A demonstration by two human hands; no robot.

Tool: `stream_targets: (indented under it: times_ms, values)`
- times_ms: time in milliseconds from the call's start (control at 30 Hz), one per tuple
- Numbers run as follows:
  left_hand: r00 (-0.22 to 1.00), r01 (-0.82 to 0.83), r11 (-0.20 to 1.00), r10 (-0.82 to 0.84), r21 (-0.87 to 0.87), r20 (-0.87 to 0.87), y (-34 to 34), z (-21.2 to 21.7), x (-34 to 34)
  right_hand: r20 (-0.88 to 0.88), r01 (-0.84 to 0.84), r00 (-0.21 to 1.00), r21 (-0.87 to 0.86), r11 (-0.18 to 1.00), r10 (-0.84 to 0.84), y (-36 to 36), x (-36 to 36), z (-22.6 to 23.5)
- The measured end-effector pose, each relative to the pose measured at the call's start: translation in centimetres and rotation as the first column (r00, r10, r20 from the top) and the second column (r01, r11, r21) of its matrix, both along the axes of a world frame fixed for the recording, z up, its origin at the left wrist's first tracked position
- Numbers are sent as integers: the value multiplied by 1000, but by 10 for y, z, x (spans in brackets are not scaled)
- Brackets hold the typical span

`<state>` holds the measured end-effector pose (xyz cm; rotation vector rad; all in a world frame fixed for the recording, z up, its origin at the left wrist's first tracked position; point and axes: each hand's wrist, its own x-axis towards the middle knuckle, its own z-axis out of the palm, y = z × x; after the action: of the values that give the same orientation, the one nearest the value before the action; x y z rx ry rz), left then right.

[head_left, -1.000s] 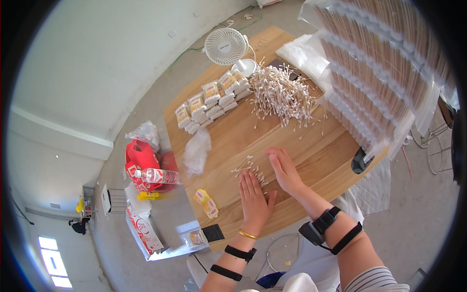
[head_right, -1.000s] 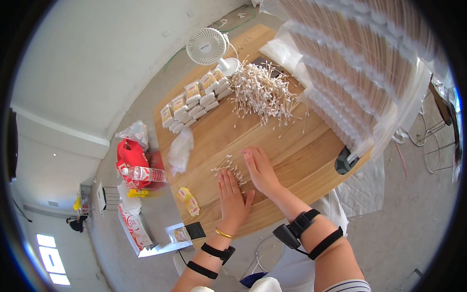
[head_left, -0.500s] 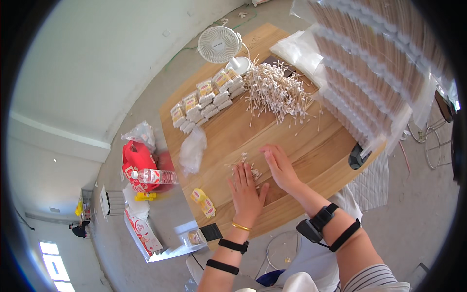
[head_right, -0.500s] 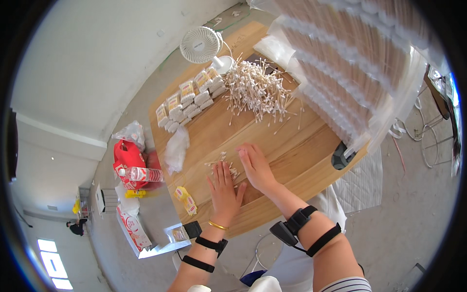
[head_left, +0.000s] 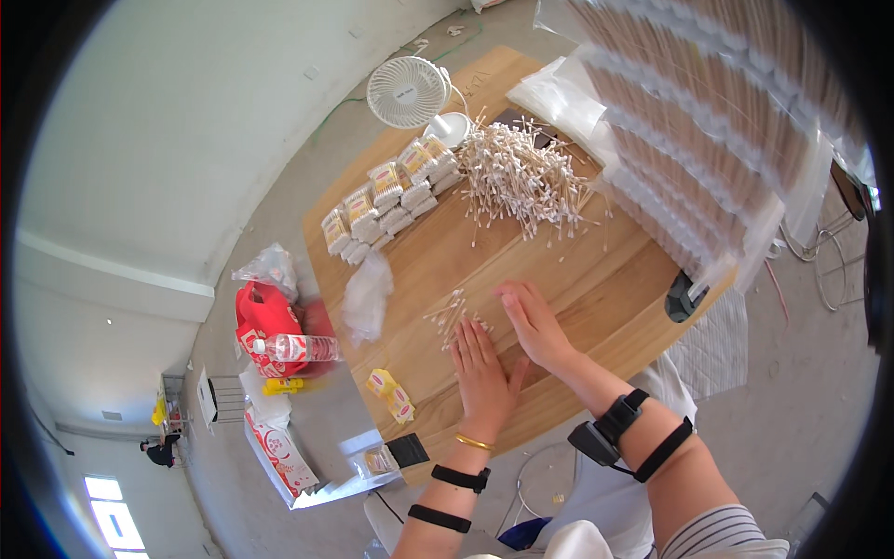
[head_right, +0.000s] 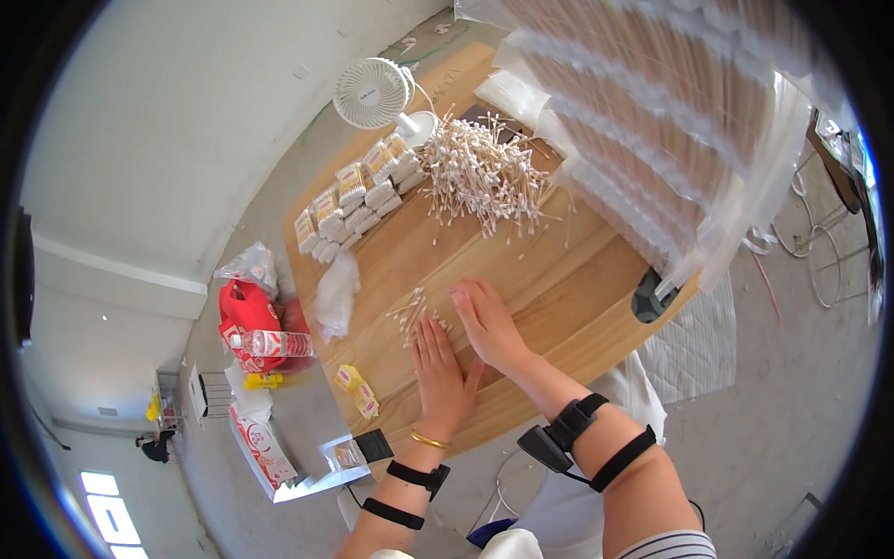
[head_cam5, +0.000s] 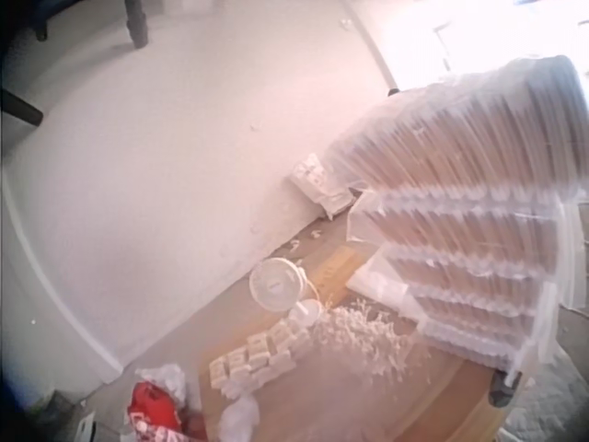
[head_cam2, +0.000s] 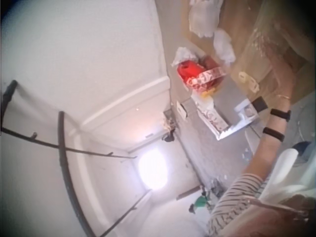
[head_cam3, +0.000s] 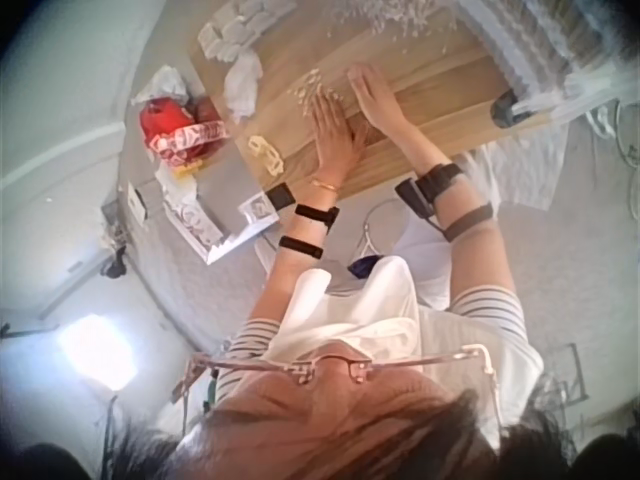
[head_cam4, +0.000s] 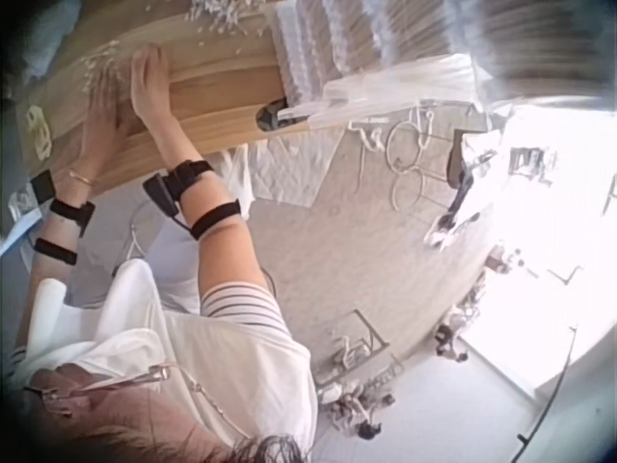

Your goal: Sorting and organizing cotton swabs on a wooden table into neat rows.

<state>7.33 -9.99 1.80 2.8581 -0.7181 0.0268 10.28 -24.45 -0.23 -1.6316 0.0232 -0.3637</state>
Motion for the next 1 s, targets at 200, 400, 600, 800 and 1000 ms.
stream_targets:
  times_ms: [200,400,600,800,1000]
  values:
    - [1000,-15,1000,15,19,13,2,-8,15,14,52,999,32,998,-53,2,2,2]
    - [999,7,1000,-7,-5,-39,7,1,-5,-72,44,996,-40,998,-47,-3,3,1]
    - [998,-55,998,56,31,-43,10,5,-9,-28,41,999,-187,982,-47,2,4,0]
    - [999,-23,1000,23,-15,-43,15,-5,-28,17,-40,998,-451,891,53,5,5,-4]
    - [996,-30,1000,29,-10,-90,17,-3,-35,89,-52,986,-639,768,141,13,1,5]
